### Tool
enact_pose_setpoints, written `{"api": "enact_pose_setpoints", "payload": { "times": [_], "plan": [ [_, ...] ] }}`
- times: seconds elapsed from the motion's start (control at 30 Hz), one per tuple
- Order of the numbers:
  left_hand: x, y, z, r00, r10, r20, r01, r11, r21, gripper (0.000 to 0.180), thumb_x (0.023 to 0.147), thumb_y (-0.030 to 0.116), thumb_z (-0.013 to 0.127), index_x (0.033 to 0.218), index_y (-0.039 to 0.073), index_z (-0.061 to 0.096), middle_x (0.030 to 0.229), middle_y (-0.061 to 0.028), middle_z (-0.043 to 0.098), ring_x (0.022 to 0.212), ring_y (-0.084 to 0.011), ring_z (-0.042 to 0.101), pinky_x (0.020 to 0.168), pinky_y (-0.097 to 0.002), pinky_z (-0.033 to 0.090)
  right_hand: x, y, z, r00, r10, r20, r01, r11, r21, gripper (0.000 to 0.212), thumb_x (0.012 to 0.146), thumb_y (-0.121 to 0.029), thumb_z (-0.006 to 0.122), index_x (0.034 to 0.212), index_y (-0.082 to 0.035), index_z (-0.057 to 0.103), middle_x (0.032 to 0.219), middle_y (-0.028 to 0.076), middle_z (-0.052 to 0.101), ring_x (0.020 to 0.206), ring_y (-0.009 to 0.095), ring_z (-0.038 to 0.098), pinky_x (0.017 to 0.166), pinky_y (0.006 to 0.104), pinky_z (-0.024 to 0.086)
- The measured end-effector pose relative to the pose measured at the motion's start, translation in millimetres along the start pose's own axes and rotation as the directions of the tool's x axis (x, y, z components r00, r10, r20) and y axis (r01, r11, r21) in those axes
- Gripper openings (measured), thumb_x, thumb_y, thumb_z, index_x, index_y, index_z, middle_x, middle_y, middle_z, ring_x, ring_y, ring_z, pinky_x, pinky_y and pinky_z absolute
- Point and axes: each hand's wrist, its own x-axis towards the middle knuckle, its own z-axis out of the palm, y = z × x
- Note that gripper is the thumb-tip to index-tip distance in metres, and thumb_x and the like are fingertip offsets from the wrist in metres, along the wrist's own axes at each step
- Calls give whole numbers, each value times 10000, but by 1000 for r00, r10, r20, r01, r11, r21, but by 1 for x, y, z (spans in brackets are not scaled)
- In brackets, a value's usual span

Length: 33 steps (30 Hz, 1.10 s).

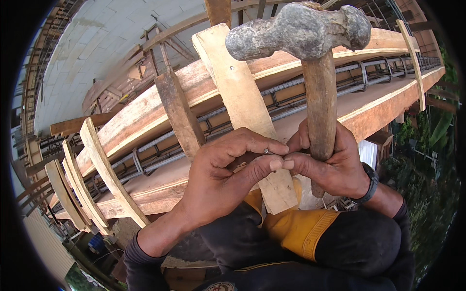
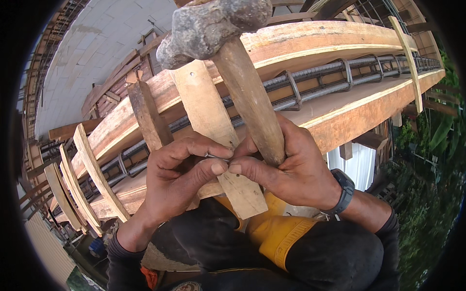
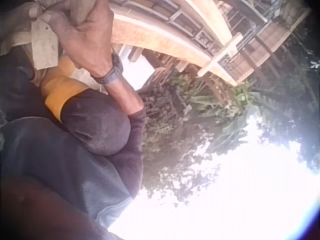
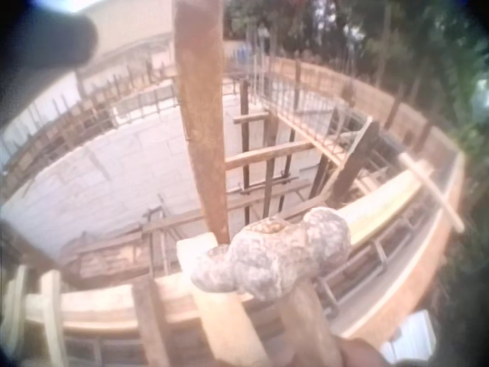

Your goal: The person constructs wooden formwork around a rebar-reinforced concrete beam by positioning wooden slats and hammering nails into them.

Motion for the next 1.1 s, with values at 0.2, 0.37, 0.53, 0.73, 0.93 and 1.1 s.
{"api": "enact_pose_setpoints", "payload": {
  "times": [0.2,0.37,0.53,0.73,0.93,1.1],
  "plan": [
    [-25,-1,-10,986,168,-10,-129,794,594,205,811,33,754,1004,93,724,937,-23,714,849,-196,606,819,-340,423,1,16,-13,997,-49,-56,45,997,-63,425,883,-120,754,1182,6,479,932,103,703,821,146,677,722,298,547],
    [-35,-7,-2,981,176,76,-162,549,820,65,875,123,717,937,112,700,890,2,709,818,-194,574,873,-352,338,-14,21,-30,981,-178,-74,164,972,-169,476,869,-198,774,1225,9,535,880,82,705,803,176,697,712,312,543],
    [-37,-15,-3,971,233,47,-167,528,833,232,759,39,755,958,149,706,930,30,717,836,-190,578,871,-385,315,-22,9,-42,984,-176,-38,158,946,-283,412,839,-277,800,1088,-3,617,790,66,667,708,185,680,632,310,516],
    [-38,-17,-5,968,250,37,-174,556,813,237,760,25,748,959,147,709,923,29,715,822,-185,582,860,-378,314,-28,5,-53,979,-180,101,205,887,-413,507,822,-416,792,1048,7,628,740,75,629,623,197,658,557,302,479],
    [-40,-14,-1,973,221,71,-179,522,834,47,879,136,719,922,120,710,887,12,706,800,-174,562,888,-364,327,-38,-4,-57,982,-154,109,185,907,-380,600,837,-492,756,1082,38,620,733,91,631,617,216,660,560,297,480],
    [-40,-21,-3,959,275,64,-205,523,827,285,696,72,792,960,144,711,872,39,694,797,-170,577,819,-362,309,-41,-3,-50,983,-177,45,178,884,-432,615,835,-488,760,1106,45,615,724,86,640,600,218,660,555,300,481]
  ]
}}
